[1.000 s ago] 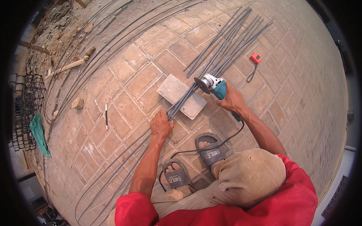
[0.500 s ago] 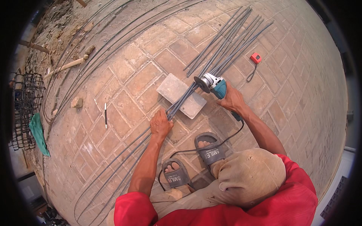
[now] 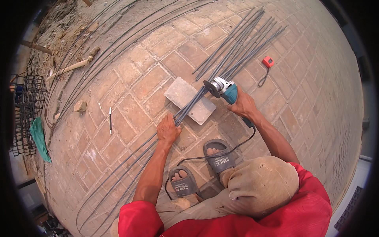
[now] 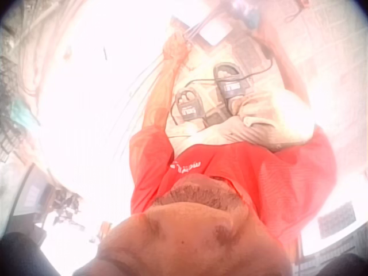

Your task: The person uses an angle grinder to cut through a bundle of thin metal rods placed across a brick on the ground, then moves and organizes the rods by hand.

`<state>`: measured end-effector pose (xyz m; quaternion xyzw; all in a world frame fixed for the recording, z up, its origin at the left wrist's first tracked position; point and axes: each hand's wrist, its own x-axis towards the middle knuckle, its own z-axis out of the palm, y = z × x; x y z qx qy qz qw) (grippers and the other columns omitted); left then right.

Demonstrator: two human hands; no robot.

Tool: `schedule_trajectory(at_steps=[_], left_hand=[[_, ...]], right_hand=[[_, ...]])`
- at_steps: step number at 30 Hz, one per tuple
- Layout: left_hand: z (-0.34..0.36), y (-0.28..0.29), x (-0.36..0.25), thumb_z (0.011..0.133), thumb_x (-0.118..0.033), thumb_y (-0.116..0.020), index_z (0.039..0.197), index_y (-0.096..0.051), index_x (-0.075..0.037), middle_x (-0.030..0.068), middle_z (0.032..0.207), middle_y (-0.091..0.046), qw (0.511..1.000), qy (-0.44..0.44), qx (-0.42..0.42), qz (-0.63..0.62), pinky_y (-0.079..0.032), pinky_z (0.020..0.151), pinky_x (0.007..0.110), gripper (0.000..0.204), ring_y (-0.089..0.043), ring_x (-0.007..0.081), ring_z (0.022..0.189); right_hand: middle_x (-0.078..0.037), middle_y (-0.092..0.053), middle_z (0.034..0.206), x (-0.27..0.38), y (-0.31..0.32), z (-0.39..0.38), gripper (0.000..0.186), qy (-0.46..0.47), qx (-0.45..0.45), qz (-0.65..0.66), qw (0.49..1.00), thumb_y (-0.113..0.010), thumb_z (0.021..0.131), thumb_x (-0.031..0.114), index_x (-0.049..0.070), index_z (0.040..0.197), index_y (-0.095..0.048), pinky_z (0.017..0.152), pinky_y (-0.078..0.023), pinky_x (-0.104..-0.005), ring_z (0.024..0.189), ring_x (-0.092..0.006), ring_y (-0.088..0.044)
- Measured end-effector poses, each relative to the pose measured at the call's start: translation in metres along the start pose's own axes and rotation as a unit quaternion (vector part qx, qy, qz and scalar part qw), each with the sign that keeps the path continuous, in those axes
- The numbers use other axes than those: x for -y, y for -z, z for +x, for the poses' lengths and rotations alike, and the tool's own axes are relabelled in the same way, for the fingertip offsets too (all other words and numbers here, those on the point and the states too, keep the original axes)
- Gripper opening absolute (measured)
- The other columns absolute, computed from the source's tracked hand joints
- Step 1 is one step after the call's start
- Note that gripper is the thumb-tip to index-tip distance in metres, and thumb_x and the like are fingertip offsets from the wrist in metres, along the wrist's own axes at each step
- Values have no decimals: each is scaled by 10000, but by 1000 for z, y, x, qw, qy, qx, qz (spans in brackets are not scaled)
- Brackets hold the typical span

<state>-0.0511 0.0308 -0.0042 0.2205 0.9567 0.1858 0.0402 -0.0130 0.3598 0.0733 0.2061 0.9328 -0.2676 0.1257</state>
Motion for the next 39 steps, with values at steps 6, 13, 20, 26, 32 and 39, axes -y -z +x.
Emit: schedule_trajectory(at_steps=[6, 13, 20, 26, 32, 39], left_hand=[[-1, -1, 1, 624, -128, -786, 966, -513, -34, 161, 856, -616, 1000, -8, -17, -14, -534, 716, 429, 448, -642, 350, 815], [-1, -2, 0, 628, -155, -814, 975, -513, -46, 137, 898, -593, 1000, 3, 5, -5, -531, 746, 407, 472, -628, 319, 860], [-1, 0, 0, 630, -146, -802, 968, -512, -43, 150, 874, -603, 1000, -4, -6, -12, -534, 728, 416, 457, -636, 332, 836], [-1, 0, 0, 630, -153, -809, 960, -506, -50, 144, 895, -592, 1000, 4, 6, -8, -534, 743, 408, 460, -632, 321, 855], [0, 1, -1, 635, -147, -801, 954, -506, -44, 149, 905, -598, 1000, 9, 13, -6, -538, 749, 407, 447, -635, 323, 854], [1, 2, -1, 638, -141, -798, 957, -505, -42, 152, 902, -602, 1000, 12, 18, -11, -540, 751, 411, 445, -635, 329, 853]], right_hand=[[-276, -655, 1037, 7, 4, -1, 834, -8, 3, -5, 1000, -767, 621, 295, 27, 1339, -436, 854, -503, -478, 977, -446, -638], [-280, -656, 1058, 11, 6, -1, 849, -11, 2, 11, 1000, -761, 619, 290, 20, 1358, -442, 863, -504, -470, 991, -446, -638], [-275, -655, 1091, 14, 9, 1, 886, -14, 16, 11, 1000, -760, 613, 272, 28, 1396, -424, 889, -501, -459, 1018, -441, -636], [-275, -653, 1097, 12, 9, -2, 879, 1, 7, 24, 1000, -767, 609, 266, 28, 1385, -431, 899, -497, -461, 1030, -438, -634], [-274, -654, 1074, 9, 8, 0, 851, -13, 18, 20, 1000, -770, 607, 266, 27, 1358, -447, 885, -499, -466, 1010, -439, -639], [-277, -655, 1064, 8, 6, -1, 855, -9, 12, 15, 1000, -774, 610, 272, 18, 1357, -443, 871, -502, -464, 994, -438, -643]])
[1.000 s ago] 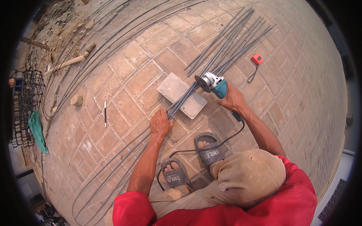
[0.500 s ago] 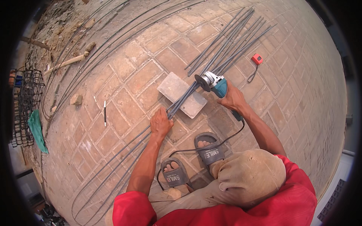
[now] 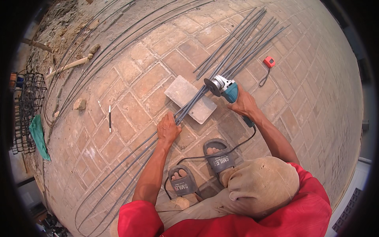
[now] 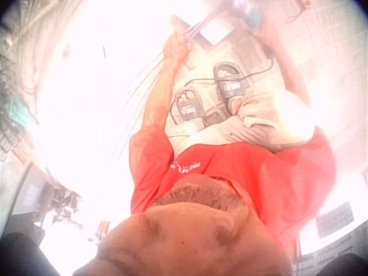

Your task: The person uses an angle grinder to cut through a bundle of thin metal rods placed across a brick on the ground, then moves and organizes the rods by hand.

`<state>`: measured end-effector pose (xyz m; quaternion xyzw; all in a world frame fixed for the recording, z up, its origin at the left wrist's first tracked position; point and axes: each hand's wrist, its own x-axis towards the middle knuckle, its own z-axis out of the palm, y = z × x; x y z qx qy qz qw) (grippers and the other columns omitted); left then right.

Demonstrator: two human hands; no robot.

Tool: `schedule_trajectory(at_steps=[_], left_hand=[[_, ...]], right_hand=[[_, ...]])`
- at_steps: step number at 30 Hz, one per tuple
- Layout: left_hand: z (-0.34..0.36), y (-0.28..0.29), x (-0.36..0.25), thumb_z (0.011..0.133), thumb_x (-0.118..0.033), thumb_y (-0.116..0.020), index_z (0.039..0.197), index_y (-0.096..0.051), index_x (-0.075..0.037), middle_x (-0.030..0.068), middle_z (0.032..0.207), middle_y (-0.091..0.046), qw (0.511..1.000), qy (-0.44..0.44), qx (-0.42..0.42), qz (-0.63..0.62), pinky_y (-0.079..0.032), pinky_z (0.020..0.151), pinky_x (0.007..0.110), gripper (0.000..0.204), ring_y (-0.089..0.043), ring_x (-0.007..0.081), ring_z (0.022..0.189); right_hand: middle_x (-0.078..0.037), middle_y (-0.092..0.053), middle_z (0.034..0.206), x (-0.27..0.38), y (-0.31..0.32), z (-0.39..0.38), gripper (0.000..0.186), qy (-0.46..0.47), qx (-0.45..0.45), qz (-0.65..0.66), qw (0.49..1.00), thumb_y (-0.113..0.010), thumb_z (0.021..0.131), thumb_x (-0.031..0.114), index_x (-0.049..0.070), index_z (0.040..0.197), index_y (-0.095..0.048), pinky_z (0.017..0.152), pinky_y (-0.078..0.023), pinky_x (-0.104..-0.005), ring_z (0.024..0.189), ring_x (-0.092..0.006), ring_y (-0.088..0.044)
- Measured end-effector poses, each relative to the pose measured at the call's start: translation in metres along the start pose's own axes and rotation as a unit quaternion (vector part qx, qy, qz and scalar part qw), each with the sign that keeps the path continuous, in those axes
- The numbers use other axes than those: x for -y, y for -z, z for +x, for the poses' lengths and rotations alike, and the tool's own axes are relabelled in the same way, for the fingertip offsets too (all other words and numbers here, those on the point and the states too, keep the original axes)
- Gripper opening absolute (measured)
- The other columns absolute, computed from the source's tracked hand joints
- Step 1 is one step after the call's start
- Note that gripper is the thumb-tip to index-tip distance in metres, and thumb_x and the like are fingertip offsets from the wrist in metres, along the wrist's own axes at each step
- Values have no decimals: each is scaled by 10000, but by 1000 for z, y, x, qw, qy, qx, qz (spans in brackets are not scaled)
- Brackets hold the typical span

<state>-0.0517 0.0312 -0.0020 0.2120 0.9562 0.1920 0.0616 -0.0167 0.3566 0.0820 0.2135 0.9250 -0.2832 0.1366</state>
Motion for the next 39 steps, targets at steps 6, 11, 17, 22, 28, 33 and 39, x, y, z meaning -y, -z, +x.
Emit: schedule_trajectory(at_steps=[6, 11, 17, 22, 28, 33, 39], left_hand=[[0, 1, 0, 650, -148, -807, 959, -504, -46, 153, 904, -605, 1000, 1, 2, 4, -542, 745, 415, 445, -637, 331, 858], [0, 0, 0, 652, -151, -810, 961, -504, -46, 154, 904, -606, 1000, 5, 5, 9, -542, 744, 413, 447, -639, 331, 857], [1, -1, -2, 642, -142, -794, 955, -501, -43, 152, 900, -606, 1000, 0, -3, 2, -541, 739, 419, 440, -638, 330, 847], [-4, -4, 8, 648, -148, -783, 955, -497, -39, 152, 906, -610, 1000, 10, -7, -2, -541, 733, 425, 433, -638, 333, 843], [0, -1, 3, 651, -154, -787, 962, -494, -41, 154, 903, -613, 1000, -8, -12, -12, -541, 740, 426, 442, -638, 334, 848], [-1, 0, 1, 654, -162, -795, 964, -494, -43, 151, 908, -612, 1000, -1, -1, 2, -541, 747, 420, 448, -638, 330, 855], [0, 0, -1, 653, -154, -797, 956, -492, -47, 147, 895, -610, 1000, -4, -3, -5, -542, 742, 415, 443, -640, 324, 852]], right_hand=[[-285, -653, 1068, 1, 1, 0, 861, -8, 9, 1, 1000, -772, 611, 268, 6, 1360, -439, 871, -500, -462, 997, -440, -643], [-289, -652, 1072, -1, 0, 0, 859, 2, 6, 6, 1000, -773, 614, 269, 3, 1360, -439, 876, -499, -464, 1001, -442, -642], [-292, -646, 1099, 0, 4, 1, 869, -4, 8, -3, 1000, -783, 621, 276, -3, 1366, -432, 899, -494, -460, 1034, -441, -633], [-282, -625, 1183, 3, -9, 3, 903, 34, -12, 23, 999, -789, 625, 281, 36, 1408, -411, 934, -481, -459, 1113, -424, -605], [-289, -644, 1106, 0, -2, 3, 911, 30, -17, 14, 999, -742, 607, 246, 35, 1423, -399, 915, -486, -455, 1032, -448, -628], [-294, -652, 1088, 2, -1, 2, 905, 12, -11, 7, 1000, -747, 613, 252, 37, 1421, -400, 899, -493, -466, 1022, -453, -632], [-295, -658, 1084, 3, 0, 2, 930, 1, -6, 4, 1000, -758, 606, 259, 52, 1435, -391, 891, -499, -472, 1023, -459, -632]])
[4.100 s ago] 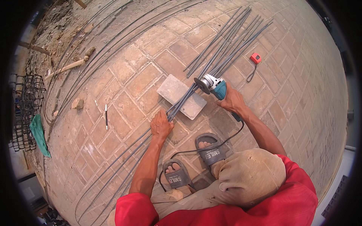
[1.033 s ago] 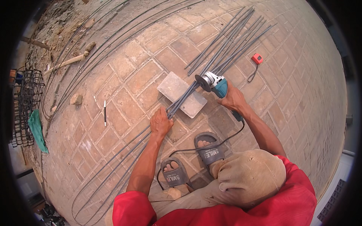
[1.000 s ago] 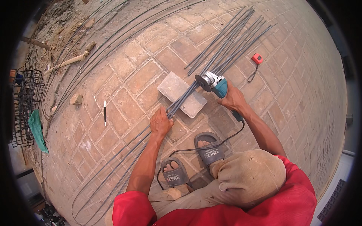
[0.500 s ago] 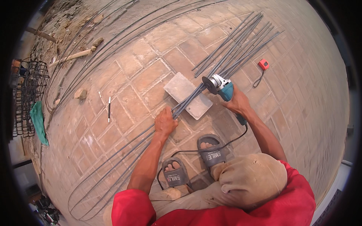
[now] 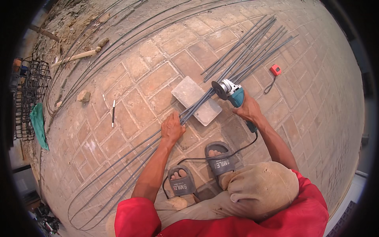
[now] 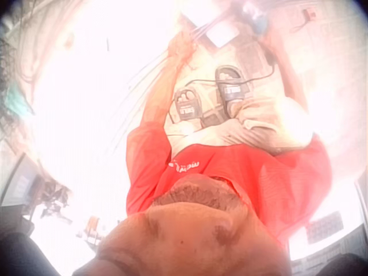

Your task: The person uses an angle grinder to cut through a bundle of thin metal rods placed across a brick on the ground, then moves and organizes the rods by hand.

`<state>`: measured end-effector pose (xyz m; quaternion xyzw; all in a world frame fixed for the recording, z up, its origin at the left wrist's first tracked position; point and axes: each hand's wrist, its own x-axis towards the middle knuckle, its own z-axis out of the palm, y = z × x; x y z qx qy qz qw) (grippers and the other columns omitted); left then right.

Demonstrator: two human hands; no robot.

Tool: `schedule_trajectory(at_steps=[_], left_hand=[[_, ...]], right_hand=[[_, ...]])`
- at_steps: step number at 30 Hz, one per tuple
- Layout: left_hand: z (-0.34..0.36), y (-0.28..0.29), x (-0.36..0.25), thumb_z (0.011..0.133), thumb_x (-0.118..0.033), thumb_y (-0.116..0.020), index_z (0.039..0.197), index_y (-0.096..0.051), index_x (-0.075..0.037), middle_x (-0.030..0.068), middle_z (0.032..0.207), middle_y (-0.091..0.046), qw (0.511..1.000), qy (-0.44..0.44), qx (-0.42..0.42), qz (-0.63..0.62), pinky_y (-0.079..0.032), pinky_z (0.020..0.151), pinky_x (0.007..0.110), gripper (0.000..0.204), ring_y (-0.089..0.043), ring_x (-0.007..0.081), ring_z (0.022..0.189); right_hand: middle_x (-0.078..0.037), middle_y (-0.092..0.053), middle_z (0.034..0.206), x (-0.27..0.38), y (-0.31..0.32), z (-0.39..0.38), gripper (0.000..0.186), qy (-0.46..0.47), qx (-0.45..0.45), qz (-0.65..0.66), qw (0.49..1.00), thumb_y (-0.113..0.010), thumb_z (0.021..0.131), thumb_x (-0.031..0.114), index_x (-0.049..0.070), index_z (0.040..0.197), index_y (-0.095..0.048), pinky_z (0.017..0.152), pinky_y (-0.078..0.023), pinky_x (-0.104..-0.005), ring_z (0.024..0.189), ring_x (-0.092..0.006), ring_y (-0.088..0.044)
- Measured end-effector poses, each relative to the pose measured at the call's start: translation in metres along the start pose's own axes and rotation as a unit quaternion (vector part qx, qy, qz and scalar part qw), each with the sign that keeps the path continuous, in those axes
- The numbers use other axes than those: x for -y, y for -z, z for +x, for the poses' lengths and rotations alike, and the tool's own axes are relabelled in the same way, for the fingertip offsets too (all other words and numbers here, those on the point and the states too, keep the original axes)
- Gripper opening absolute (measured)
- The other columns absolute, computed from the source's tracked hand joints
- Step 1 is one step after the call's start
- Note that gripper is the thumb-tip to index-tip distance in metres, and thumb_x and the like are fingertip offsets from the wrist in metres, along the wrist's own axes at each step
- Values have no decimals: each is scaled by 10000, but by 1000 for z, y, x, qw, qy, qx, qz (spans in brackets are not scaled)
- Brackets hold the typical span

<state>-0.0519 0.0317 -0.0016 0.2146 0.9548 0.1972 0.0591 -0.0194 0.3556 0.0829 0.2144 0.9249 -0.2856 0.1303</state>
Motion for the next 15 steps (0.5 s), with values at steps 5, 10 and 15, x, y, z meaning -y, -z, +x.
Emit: schedule_trajectory(at_steps=[5, 10, 15], left_hand=[[0, 0, 1, 657, -149, -792, 954, -491, -46, 149, 894, -610, 1000, 0, 3, 2, -543, 742, 415, 435, -641, 324, 852], [-1, 0, 1, 662, -145, -786, 952, -490, -44, 153, 894, -610, 1000, 0, -1, -3, -543, 740, 420, 427, -641, 328, 850], [-1, 0, 1, 665, -137, -776, 952, -491, -41, 156, 890, -610, 1000, 1, 1, -8, -540, 740, 423, 415, -641, 335, 844]], right_hand=[[-296, -656, 1092, 1, 0, -1, 938, 10, 0, 6, 1000, -754, 603, 259, 58, 1441, -386, 894, -498, -469, 1028, -458, -631], [-296, -651, 1103, 0, 0, 0, 937, 6, 6, 3, 1000, -749, 608, 262, 60, 1445, -379, 897, -496, -469, 1033, -459, -629], [-296, -650, 1108, -1, -1, 1, 935, 5, 9, 0, 1000, -748, 611, 260, 55, 1446, -378, 899, -496, -467, 1038, -459, -628]])
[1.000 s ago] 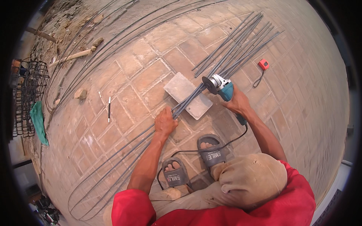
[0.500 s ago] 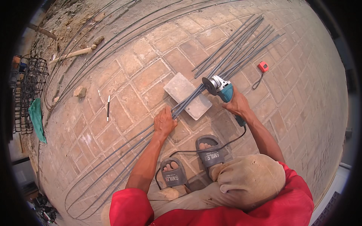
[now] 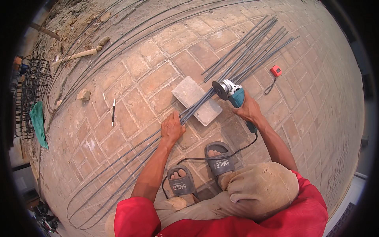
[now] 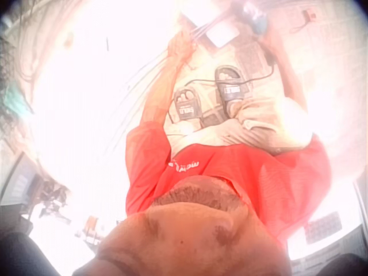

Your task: The person uses an angle grinder to cut through a bundle of thin metal rods placed across a brick on the ground, then moves and organizes the rods by hand.

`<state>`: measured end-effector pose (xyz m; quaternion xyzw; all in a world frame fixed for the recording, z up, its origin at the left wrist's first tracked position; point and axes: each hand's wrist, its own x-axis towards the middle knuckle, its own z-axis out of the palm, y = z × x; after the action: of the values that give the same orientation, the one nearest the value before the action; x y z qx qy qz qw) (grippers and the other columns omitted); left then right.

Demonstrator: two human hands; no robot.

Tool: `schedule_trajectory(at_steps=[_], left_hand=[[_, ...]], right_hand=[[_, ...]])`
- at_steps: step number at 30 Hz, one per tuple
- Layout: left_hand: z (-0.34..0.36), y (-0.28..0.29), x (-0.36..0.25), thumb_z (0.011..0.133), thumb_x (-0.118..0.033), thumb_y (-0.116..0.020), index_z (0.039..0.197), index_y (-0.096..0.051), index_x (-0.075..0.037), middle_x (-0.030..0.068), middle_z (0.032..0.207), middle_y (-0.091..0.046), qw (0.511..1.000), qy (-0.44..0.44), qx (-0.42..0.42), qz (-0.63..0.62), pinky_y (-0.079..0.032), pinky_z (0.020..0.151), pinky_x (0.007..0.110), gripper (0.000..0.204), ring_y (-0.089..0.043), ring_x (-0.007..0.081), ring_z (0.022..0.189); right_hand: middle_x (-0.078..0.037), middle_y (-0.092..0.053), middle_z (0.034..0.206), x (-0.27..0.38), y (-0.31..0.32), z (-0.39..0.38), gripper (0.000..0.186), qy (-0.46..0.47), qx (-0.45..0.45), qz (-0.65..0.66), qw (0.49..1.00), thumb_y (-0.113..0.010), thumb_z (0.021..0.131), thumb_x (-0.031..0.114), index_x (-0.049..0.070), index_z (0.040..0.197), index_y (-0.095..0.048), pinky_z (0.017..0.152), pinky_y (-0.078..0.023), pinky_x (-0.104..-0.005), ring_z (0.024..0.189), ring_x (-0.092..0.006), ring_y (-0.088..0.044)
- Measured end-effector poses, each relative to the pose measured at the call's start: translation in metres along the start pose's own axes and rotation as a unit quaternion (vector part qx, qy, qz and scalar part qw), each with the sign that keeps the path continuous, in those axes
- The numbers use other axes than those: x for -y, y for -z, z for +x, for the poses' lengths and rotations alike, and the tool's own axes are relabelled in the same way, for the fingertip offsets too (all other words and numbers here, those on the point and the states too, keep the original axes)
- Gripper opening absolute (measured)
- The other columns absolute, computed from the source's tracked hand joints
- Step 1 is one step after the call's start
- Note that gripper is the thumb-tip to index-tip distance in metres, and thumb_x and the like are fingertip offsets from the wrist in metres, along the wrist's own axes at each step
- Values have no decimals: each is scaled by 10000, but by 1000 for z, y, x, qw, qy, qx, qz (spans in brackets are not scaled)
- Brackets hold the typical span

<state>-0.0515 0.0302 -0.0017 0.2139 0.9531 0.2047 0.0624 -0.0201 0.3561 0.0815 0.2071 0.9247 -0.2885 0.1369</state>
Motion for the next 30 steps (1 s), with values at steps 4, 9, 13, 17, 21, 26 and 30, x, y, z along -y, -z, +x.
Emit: schedule_trajectory(at_steps=[4, 9, 13, 17, 21, 26, 30], left_hand=[[0, -1, 1, 661, -132, -771, 949, -492, -42, 153, 885, -608, 1000, 1, 1, 3, -539, 742, 418, 411, -639, 333, 848], [0, 0, 0, 643, -131, -782, 944, -492, -48, 146, 884, -610, 1000, 0, -3, 17, -539, 741, 412, 426, -640, 324, 837], [1, 0, 0, 636, -139, -793, 946, -491, -52, 144, 886, -610, 1000, -3, -10, 8, -539, 742, 411, 441, -640, 324, 838], [1, -1, -1, 636, -146, -800, 953, -491, -55, 146, 894, -611, 1000, 0, -8, 7, -541, 741, 411, 451, -641, 326, 844], [0, -1, 1, 639, -149, -802, 954, -492, -54, 147, 899, -611, 1000, 1, -7, 7, -544, 736, 410, 451, -643, 327, 844], [2, -1, 0, 637, -161, -810, 955, -493, -53, 144, 898, -611, 1000, 3, 3, 12, -548, 738, 406, 462, -643, 323, 851], [1, 0, 0, 634, -167, -817, 958, -493, -51, 145, 897, -611, 1000, 1, 1, 12, -549, 740, 404, 473, -643, 320, 857]], right_hand=[[-295, -649, 1119, 3, 2, -2, 943, 3, 0, -4, 1000, -756, 613, 270, 49, 1447, -375, 907, -497, -465, 1048, -459, -625], [-294, -649, 1090, 3, -1, -2, 929, 7, -11, 8, 1000, -750, 609, 271, 23, 1425, -383, 901, -496, -462, 1013, -454, -633], [-295, -650, 1059, 1, -1, 0, 905, 17, -14, -1, 1000, -734, 608, 264, -4, 1404, -396, 894, -494, -455, 982, -447, -640], [-297, -638, 1134, -3, -1, -1, 899, 5, -6, 5, 1000, -760, 629, 267, 45, 1420, -397, 915, -485, -469, 1061, -455, -617], [-296, -644, 1096, 2, 0, -4, 843, 8, -13, 17, 1000, -756, 627, 268, 24, 1366, -432, 901, -484, -472, 1039, -457, -620], [-299, -646, 1078, -2, 0, -2, 819, -9, -1, 8, 1000, -758, 624, 270, 15, 1338, -449, 893, -486, -477, 1019, -461, -624], [-298, -646, 1076, -2, -1, -2, 831, -5, -4, 10, 1000, -760, 620, 272, 24, 1349, -446, 892, -487, -479, 1012, -461, -627]])
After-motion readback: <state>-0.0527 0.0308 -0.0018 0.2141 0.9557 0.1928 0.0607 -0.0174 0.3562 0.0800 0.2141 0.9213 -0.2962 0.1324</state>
